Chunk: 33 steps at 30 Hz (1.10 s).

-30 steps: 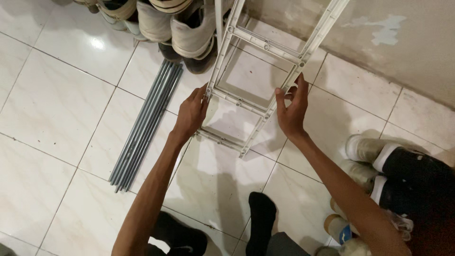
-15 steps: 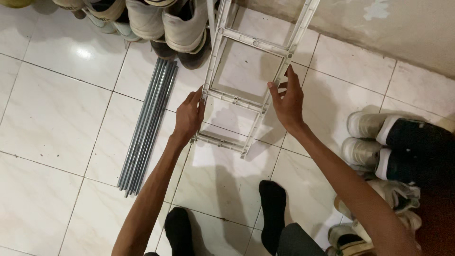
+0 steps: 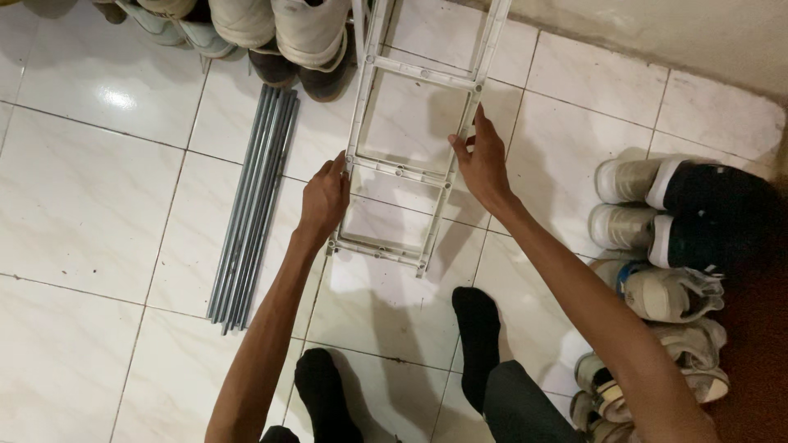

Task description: The person assembles a white plastic shoe rack by inserting metal rods into the frame. They also remove several pairs of shoes from an existing rack and place them on the floor, then reinsert the rods into the new rack.

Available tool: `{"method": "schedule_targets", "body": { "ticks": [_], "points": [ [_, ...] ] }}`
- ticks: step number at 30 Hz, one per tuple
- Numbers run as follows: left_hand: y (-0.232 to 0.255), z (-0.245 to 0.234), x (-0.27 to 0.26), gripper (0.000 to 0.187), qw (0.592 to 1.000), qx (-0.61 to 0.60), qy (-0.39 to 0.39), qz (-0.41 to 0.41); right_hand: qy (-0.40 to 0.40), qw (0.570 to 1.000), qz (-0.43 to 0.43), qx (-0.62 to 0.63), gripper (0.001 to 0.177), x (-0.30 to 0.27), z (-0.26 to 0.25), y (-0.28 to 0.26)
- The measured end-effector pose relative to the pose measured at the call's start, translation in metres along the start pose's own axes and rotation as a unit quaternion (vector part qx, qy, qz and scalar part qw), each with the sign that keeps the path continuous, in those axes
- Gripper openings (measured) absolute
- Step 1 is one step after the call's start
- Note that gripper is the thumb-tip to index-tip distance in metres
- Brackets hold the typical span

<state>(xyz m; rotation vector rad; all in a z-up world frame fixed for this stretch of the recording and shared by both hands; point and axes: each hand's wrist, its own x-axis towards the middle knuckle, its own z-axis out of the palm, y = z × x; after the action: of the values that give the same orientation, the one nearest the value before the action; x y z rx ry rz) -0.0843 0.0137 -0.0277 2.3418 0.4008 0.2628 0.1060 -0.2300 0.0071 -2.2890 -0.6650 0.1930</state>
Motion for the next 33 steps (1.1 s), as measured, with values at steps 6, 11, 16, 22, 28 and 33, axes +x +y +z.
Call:
{"method": "schedule_targets", "body": {
  "ticks": [6, 11, 16, 22, 28, 33],
  "points": [
    [-0.008, 0.005, -0.005, 0.042, 1.000, -0.004, -0.001, -0.017, -0.006, 1.000, -0.006, 0.015, 0.071, -0.002, 0.009, 0.002],
    [-0.016, 0.004, -0.010, 0.042, 1.000, 0.010, -0.011, -0.019, -0.048, 0.996, 0.070, 0.022, 0.069, -0.005, 0.012, -0.009],
    [-0.020, 0.007, -0.016, 0.042, 0.998, 0.028, -0.037, -0.043, -0.059, 0.993, 0.098, -0.005, 0.071, -0.006, 0.030, 0.013],
    [-0.024, 0.012, -0.014, 0.043, 0.997, 0.038, -0.042, -0.044, -0.083, 0.991, 0.101, -0.029, 0.070, -0.002, 0.046, 0.036],
    [-0.026, 0.018, -0.017, 0.041, 0.997, 0.045, -0.032, -0.053, -0.097, 0.984, 0.146, -0.022, 0.070, -0.002, 0.048, 0.024],
    [-0.026, 0.021, -0.017, 0.037, 0.998, 0.046, 0.028, 0.011, -0.096, 0.990, 0.075, -0.072, 0.086, -0.004, 0.052, 0.028]
  ]
}}
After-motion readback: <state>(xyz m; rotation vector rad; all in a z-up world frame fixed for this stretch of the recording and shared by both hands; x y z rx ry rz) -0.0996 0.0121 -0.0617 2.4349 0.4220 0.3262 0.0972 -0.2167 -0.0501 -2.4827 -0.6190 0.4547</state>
